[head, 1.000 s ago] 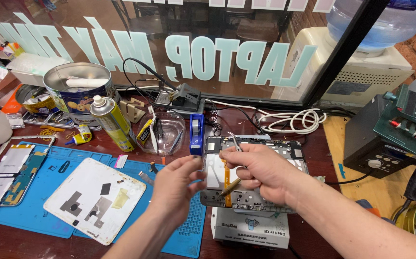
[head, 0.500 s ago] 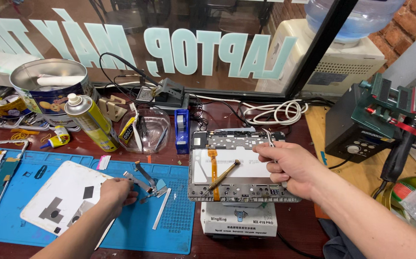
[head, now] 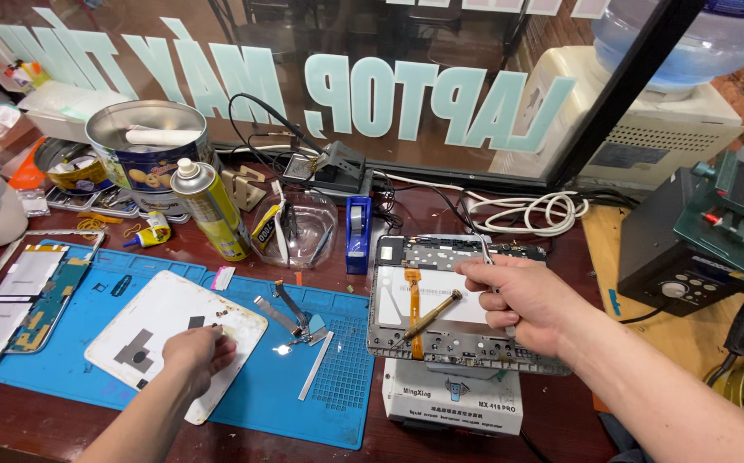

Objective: The person disassembles a smartphone by removing screws and detaching internal components. They use a metal spudger to pry open the device and disconnect ribbon cables, then set aside small parts on the workbench.

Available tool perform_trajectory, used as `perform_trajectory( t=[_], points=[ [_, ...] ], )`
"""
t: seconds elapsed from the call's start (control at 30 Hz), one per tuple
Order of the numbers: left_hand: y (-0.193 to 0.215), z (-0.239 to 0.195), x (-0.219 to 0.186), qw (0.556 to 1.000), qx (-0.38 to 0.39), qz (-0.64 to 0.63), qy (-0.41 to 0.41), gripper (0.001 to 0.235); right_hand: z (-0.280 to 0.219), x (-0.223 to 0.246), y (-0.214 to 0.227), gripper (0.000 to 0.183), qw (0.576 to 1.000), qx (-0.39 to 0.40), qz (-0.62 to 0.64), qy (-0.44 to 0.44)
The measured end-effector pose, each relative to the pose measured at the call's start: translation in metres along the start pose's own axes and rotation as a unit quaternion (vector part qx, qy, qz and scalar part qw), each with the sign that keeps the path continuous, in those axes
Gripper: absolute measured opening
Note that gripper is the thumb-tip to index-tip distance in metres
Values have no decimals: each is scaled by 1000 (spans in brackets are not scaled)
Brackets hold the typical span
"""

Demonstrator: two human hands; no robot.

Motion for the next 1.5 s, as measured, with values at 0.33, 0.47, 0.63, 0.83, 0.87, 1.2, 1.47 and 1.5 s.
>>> perform_trajectory(
  t=[0.33, 0.47, 0.63, 0.83, 0.87, 1.2, 1.47, 1.5],
  points=[
    [4, -24, -36, 978, -78, 160, -108, 23, 2, -3, 25, 15, 999, -38, -8, 4],
    [-45, -61, -59, 979, -47, 112, -166, 22, 4, -7, 44, 24, 992, -101, -75, 12],
    [-163, -130, -77, 953, 200, 14, -229, 17, 6, -15, 48, 37, 983, -117, -135, 39],
    [-257, -219, -59, 917, 318, 72, -230, 15, 9, -27, 46, 38, 978, -110, -175, 33],
    [-267, -229, -55, 902, 320, 135, -255, 15, 10, -27, 45, 39, 978, -111, -172, 37],
    [-362, -277, -36, 664, 395, 400, -493, 28, 13, -33, 50, 39, 978, -112, -174, 38],
    [-375, -266, -30, 632, 415, 459, -466, 26, 16, -36, 52, 40, 983, -98, -150, 37],
    [-377, -265, -30, 630, 421, 455, -468, 24, 16, -36, 52, 40, 983, -98, -150, 35]
  ],
)
Point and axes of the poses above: each hand's wrist, its own z-axis towards the middle knuckle, its own y-axis out of the back of the hand, x = y × z, the point moved 5 cm from there along z, towards the middle knuckle, and after that the axes turned 15 degrees about -z, right-handed, at the moved point
